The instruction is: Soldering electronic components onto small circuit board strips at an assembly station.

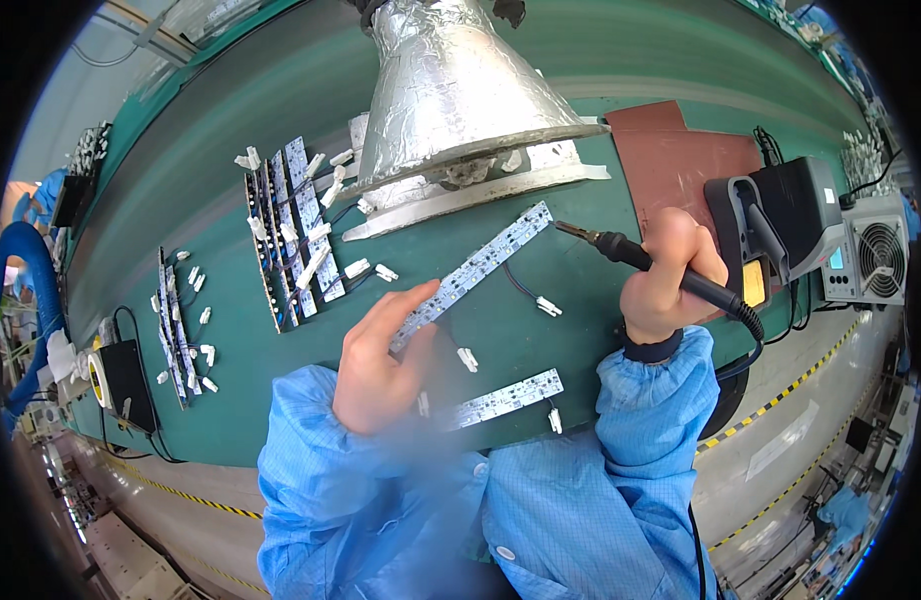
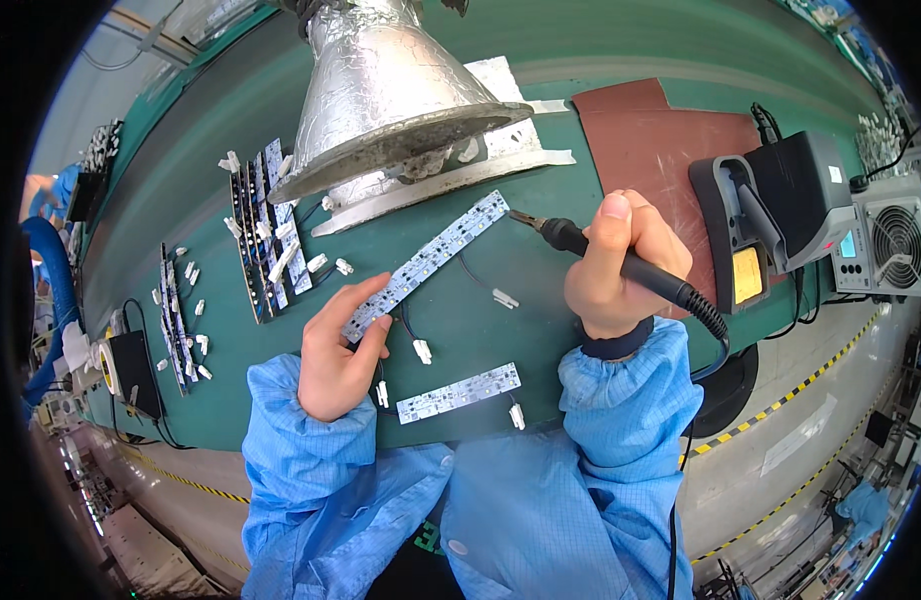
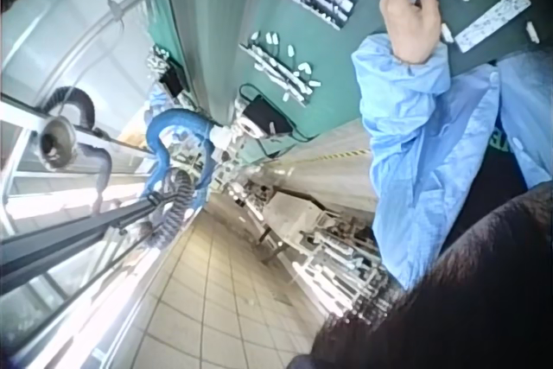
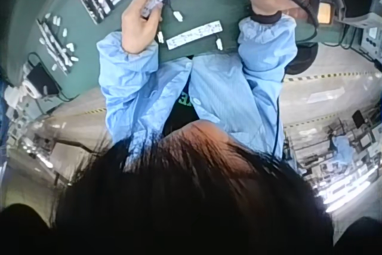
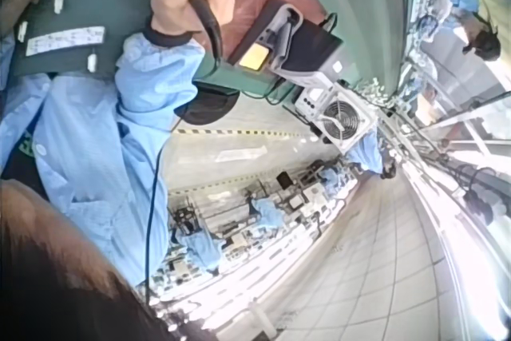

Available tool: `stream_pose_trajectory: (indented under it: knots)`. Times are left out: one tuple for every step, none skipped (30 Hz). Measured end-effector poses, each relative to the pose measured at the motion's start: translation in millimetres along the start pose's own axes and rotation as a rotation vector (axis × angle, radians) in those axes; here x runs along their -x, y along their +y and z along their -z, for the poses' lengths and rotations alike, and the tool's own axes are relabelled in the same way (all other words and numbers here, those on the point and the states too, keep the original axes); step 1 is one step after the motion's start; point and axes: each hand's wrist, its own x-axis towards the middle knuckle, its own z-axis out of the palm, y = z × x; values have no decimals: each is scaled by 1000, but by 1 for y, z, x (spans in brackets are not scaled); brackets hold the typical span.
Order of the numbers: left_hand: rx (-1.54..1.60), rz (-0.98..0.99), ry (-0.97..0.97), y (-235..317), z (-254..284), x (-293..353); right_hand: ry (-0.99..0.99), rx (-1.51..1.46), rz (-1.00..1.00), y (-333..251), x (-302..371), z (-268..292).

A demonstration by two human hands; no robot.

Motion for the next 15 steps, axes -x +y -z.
stream_pose_trajectory:
  knots:
    - [0,0,-1,0,0,0,-3,-5,3,0,0,0]
    - [3,5,-1,0,0,0,-5,-11,6,0,0,1]
    - [5,9,0,1,-1,0,-5,-10,6,1,0,1]
    - [4,9,0,1,0,0,-7,-16,7,1,0,1]
    - [4,12,-3,2,0,0,-10,-23,8,2,0,1]
    - [4,14,-6,3,0,0,-10,-24,8,2,0,2]
    - [5,13,-7,2,0,0,-16,-21,11,2,0,2]
    - [4,13,-9,2,0,-1,-23,-18,14,2,-1,3]
    - [2,12,-12,2,0,-1,-22,-17,15,2,0,2]
    - [2,12,-12,1,0,-1,-12,-6,18,2,0,2]
    - [4,9,-11,0,0,-1,-3,4,22,2,0,1]
    - [5,6,-11,0,1,-1,-2,4,22,1,0,-1]
    - [3,8,-8,0,1,0,63,-6,-1,-1,-1,-3]
    - [-8,-2,-3,1,2,1,127,-17,-24,-3,-1,-5]
    - [-21,-12,4,2,3,2,126,-23,-26,-1,-4,-4]
